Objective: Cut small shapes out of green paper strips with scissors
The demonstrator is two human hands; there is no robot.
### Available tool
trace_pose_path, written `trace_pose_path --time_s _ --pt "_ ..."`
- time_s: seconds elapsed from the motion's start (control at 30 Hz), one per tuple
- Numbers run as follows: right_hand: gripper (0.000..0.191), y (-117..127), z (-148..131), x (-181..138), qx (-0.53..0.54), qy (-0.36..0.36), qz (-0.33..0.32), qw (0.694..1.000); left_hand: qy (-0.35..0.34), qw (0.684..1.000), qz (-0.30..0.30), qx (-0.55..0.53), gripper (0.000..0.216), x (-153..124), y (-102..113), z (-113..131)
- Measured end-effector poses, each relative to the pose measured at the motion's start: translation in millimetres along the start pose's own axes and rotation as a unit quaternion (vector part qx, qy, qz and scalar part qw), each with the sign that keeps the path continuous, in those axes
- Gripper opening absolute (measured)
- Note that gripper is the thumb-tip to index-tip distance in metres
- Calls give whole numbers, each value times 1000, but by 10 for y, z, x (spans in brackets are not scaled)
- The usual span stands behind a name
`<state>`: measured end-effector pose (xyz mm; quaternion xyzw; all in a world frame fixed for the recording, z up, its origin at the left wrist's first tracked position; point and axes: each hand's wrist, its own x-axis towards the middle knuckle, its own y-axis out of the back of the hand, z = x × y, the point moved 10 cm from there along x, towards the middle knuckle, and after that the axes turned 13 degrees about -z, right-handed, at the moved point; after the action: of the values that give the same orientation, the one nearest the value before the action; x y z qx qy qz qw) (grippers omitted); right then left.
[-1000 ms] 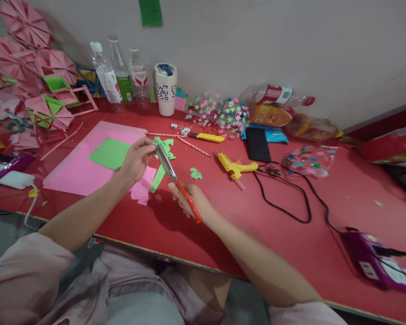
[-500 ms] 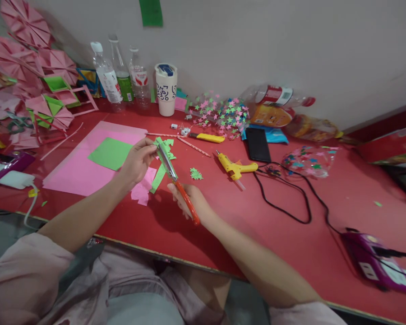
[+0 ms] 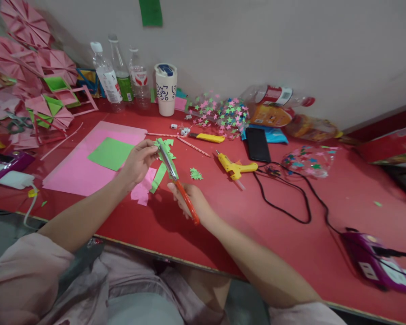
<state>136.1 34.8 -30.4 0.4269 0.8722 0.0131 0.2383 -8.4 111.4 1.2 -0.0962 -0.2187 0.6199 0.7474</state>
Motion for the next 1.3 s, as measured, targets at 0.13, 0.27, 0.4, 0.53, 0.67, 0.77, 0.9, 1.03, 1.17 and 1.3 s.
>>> trace_pose_path --time_s 0.13,0.27,0.4,0.53,0.67,0.77,0.9,1.03,1.17,1.3 --pt "46 10 18 15 11 -1 -1 1000 3 1000 6 -20 11 6 18 1" --pt "45 119 -18 22 38 34 34 998 14 999 25 -23 11 10 68 -6" --pt "43 360 -88 -12 31 74 126 989 31 998 37 -35 13 -23 56 -74" --pt "40 580 -90 -19 33 93 192 976 67 994 40 -76 14 -84 -6 -223" --pt "38 684 -56 20 55 111 203 971 70 994 37 -77 14 -106 -31 -292" --pt "33 649 -54 57 88 130 173 972 73 995 22 -57 14 -108 -65 -324" --pt "24 750 -28 10 99 128 215 963 58 993 -15 100 13 -99 -98 -228" --pt "26 1057 79 -76 132 142 313 930 3 930 -121 346 11 -64 -289 -107" --pt "28 1230 219 -23 157 159 345 912 17 827 -215 519 17 -65 -519 -288" --pt "32 1204 279 32 167 177 342 908 5 720 -278 636 27 -65 -813 -455"
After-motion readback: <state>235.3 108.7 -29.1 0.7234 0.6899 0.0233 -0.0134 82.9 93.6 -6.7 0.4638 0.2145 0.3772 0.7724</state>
